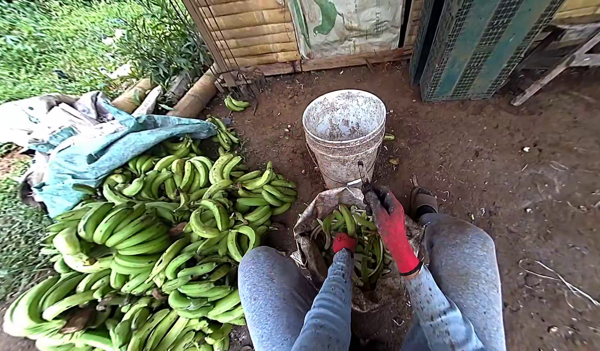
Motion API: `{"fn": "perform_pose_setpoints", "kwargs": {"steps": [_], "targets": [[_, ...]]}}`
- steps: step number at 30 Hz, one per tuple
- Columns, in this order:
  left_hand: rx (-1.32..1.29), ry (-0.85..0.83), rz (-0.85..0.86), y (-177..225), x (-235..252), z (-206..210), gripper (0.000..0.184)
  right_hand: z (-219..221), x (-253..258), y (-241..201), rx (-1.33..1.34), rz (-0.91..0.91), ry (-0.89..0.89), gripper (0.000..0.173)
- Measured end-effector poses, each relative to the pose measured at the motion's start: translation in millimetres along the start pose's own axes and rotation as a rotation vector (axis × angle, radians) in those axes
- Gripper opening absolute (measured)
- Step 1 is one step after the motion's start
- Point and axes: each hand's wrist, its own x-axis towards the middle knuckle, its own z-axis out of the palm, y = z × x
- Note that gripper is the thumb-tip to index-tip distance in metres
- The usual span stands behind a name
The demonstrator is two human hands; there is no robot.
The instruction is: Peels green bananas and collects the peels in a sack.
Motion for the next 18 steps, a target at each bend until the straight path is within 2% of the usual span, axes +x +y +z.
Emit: {"fn": "perform_pose_setpoints", "kwargs": {"steps": [4, 8, 11, 13, 15, 18], "targets": [[-0.122, 0.087, 0.013, -15, -3, 6, 0.067, -3, 3, -3, 0.008, 0.026, -0.003, 0.029], [-0.08, 0.111, 0.095, -38, -8, 11, 0.054, -3, 1, 3, 0.001, 0.038, -0.03, 0.03], [0.104, 0.101, 0.149, -31, -17, 14, 0.07, -3, 0, 7, -0.009, 0.063, -0.049, 0.031], [0.147, 0.099, 0.121, -23, -17, 20, 0.079, 0, -1, 8, -0.015, 0.059, -0.06, 0.031], [0.175, 0.094, 0.084, -20, -9, 17, 0.077, 0, -1, 9, -0.042, 0.041, -0.065, 0.029], [0.242, 0.111, 0.054, -46, 4, 1, 0.067, -5, -4, 7, -0.1, 0.054, -0.079, 0.03]]}}
